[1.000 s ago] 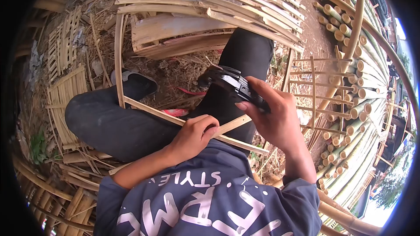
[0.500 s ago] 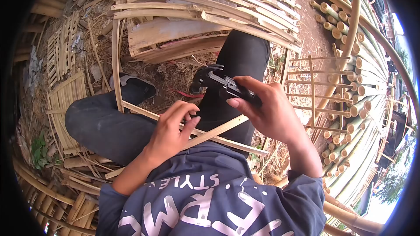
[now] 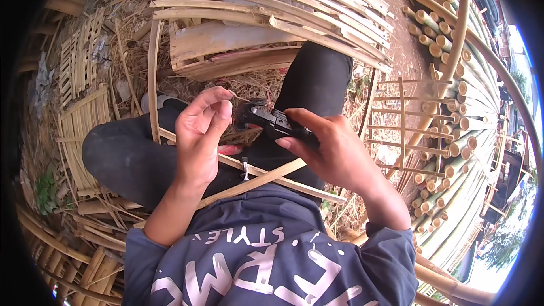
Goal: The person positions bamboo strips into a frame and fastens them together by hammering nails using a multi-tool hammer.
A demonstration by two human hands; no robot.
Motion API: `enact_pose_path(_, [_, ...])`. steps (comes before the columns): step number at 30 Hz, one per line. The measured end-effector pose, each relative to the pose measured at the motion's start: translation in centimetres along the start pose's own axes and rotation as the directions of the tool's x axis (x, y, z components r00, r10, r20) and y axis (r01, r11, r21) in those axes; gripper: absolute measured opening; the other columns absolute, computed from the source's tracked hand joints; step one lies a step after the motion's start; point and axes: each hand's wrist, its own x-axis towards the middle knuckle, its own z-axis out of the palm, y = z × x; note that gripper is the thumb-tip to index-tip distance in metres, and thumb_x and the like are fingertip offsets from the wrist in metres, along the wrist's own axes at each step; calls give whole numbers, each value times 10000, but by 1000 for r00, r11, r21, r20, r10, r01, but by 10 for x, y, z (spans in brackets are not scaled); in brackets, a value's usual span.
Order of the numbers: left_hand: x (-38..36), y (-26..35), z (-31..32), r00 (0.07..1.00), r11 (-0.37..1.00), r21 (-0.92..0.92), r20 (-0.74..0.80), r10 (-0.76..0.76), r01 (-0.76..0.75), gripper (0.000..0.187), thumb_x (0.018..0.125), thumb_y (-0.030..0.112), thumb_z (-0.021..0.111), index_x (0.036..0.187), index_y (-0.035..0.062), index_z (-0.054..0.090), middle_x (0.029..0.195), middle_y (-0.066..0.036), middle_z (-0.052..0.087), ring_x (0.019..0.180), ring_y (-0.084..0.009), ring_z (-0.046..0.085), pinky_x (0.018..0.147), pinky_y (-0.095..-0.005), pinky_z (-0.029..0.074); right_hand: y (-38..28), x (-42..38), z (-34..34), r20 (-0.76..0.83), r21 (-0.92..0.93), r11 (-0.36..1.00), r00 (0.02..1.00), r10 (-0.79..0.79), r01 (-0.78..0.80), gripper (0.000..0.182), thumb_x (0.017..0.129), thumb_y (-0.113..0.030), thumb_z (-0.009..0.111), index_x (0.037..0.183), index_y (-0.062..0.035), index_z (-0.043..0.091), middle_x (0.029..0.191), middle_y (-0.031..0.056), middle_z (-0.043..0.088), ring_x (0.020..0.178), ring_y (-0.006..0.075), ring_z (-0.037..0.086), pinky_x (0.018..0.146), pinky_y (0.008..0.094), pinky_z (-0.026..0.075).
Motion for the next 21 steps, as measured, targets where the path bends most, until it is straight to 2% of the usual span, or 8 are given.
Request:
enact_pose_path(2, [0, -3, 0, 1000, 1000, -29, -13, 9, -9, 156, 913, 5, 715, 1066, -1, 688, 1111, -36, 609, 950, -81, 580, 778, -220, 496, -1, 1, 3, -4, -7, 1000, 1000, -25, 25, 412, 894, -209, 755, 1187, 50, 626, 591, 128, 576, 492, 211, 602, 526, 320, 467])
enact_pose_path(3, [-1, -5, -1, 1000, 999, -39, -29, 7, -8, 150, 908, 4, 721, 1056, 1, 694, 1114, -40, 606, 961, -87, 586, 782, -223, 497, -2, 2, 4, 5, -19, 1000, 1000, -22, 22, 413, 892, -211, 756, 1191, 43, 627, 622, 155, 609, 519, 253, 639, 541, 332, 484])
enact_pose_path(9, [0, -9, -5, 998, 999, -35, -57, 10, -12, 122, 892, 9, 743, 1011, 4, 715, 1112, -52, 602, 987, -103, 600, 799, -237, 505, -2, 4, 10, 15, -30, 999, 1000, -16, 17, 409, 882, -200, 762, 1193, 29, 627, 697, 189, 653, 572, 318, 662, 570, 366, 498])
enact_pose_path(12, [0, -10, -5, 998, 999, -51, -62, 3, -6, 119, 887, 11, 749, 1002, 6, 719, 1112, -52, 602, 985, -105, 599, 800, -236, 505, -10, 7, 8, 38, -25, 1000, 999, 1, 0, 398, 875, -194, 762, 1159, 56, 639, 810, 233, 695, 675, 402, 684, 597, 426, 525])
enact_pose_path(18, [1, 1, 6, 988, 997, -55, -144, -53, 46, 135, 877, 3, 756, 1006, 15, 719, 1122, -54, 607, 987, -105, 595, 810, -241, 506, -11, 6, 8, 39, -33, 999, 999, 2, 0, 401, 878, -194, 759, 1161, 62, 638, 820, 242, 695, 680, 406, 685, 596, 425, 524])
enact_pose_path(21, [0, -7, -2, 993, 998, -49, -108, -43, 37, 214, 869, 1, 762, 1075, 22, 708, 1128, -48, 609, 981, -94, 574, 816, -240, 510, -2, 5, 13, 11, -23, 999, 999, -36, 36, 409, 884, -194, 758, 1197, 30, 621, 686, 183, 645, 568, 333, 648, 563, 374, 486])
